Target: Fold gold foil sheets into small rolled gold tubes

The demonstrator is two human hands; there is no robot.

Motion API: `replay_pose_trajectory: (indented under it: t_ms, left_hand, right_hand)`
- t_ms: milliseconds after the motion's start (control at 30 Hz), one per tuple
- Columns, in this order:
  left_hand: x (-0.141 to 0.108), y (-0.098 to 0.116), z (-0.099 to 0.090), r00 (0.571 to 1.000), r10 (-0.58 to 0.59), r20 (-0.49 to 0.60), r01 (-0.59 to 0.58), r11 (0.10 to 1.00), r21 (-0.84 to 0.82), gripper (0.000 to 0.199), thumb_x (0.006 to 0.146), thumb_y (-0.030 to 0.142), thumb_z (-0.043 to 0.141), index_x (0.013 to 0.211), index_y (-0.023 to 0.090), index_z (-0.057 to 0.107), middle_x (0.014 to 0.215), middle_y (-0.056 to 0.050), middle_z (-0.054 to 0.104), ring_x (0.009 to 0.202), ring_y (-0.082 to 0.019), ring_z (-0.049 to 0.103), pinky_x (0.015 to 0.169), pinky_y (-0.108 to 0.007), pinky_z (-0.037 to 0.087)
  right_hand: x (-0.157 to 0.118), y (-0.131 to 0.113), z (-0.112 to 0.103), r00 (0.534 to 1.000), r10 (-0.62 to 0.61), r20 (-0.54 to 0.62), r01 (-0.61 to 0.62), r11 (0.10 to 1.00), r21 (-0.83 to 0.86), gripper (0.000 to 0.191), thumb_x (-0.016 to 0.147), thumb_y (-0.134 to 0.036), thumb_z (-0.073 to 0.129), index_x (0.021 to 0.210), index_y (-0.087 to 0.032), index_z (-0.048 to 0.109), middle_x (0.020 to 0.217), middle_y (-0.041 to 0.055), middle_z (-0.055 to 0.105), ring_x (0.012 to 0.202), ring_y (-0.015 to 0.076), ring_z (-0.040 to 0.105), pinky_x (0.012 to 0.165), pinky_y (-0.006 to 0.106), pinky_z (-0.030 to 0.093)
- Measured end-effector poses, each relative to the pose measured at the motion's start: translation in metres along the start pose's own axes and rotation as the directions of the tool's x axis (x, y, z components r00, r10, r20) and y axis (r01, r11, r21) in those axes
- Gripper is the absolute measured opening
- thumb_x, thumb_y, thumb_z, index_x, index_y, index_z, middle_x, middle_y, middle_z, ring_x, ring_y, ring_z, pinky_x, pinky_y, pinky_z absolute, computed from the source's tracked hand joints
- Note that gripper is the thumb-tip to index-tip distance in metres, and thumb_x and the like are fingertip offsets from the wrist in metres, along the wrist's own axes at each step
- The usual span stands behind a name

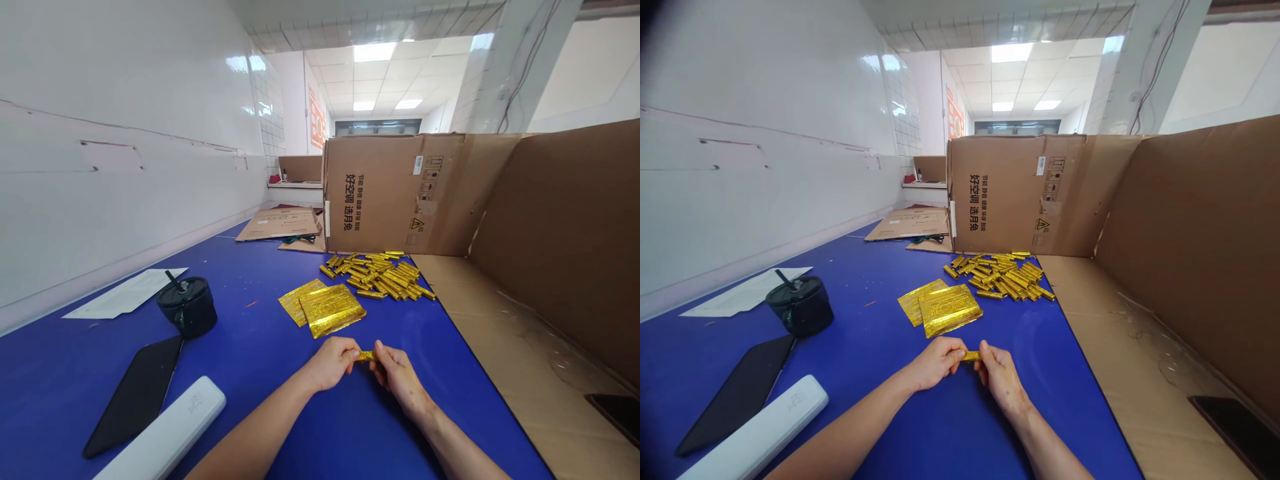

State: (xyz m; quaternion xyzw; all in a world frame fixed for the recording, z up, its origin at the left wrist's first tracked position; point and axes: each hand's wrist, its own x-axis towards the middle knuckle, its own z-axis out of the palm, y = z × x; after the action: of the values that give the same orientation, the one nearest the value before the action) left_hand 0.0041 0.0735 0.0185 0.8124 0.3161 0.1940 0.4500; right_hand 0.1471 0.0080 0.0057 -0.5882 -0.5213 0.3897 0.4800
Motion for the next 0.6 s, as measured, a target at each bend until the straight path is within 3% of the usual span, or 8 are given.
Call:
replay_pose_trajectory:
  t_ms: [333, 600]
  left_hand:
    - [-0.0063, 0.0055, -0.001, 0.991, 0.022, 0.134, -0.032, 0.997, 0.066, 0.024, 0.079, 0.028, 0.038, 0.067, 0.015, 0.054, 0.056, 0.003, 0.054, 0.051, -0.009, 0.048, 0.05, -0.018, 0.033]
    - [-0.0047, 0.0058, -0.0032, 0.997, 0.029, 0.068, -0.033, 0.997, 0.063, 0.026, 0.079, 0.029, 0.04, 0.06, 0.015, 0.051, 0.047, 0.005, 0.047, 0.045, -0.008, 0.041, 0.048, -0.018, 0.03]
  right_hand:
    - [-0.0078, -0.0009, 0.0038, 0.988, -0.145, 0.044, 0.15, 0.981, -0.126, 0.045, 0.077, -0.053, 0.039, 0.051, -0.017, 0.045, 0.049, -0.0044, 0.038, 0.049, 0.0089, 0.033, 0.046, 0.021, 0.027]
    - [-0.0038, 0.0051, 0.0022, 0.989, -0.149, 0.004, 0.148, 0.984, -0.096, 0.046, 0.077, -0.055, 0.039, 0.05, -0.018, 0.04, 0.046, -0.0059, 0.032, 0.044, 0.008, 0.027, 0.042, 0.021, 0.023]
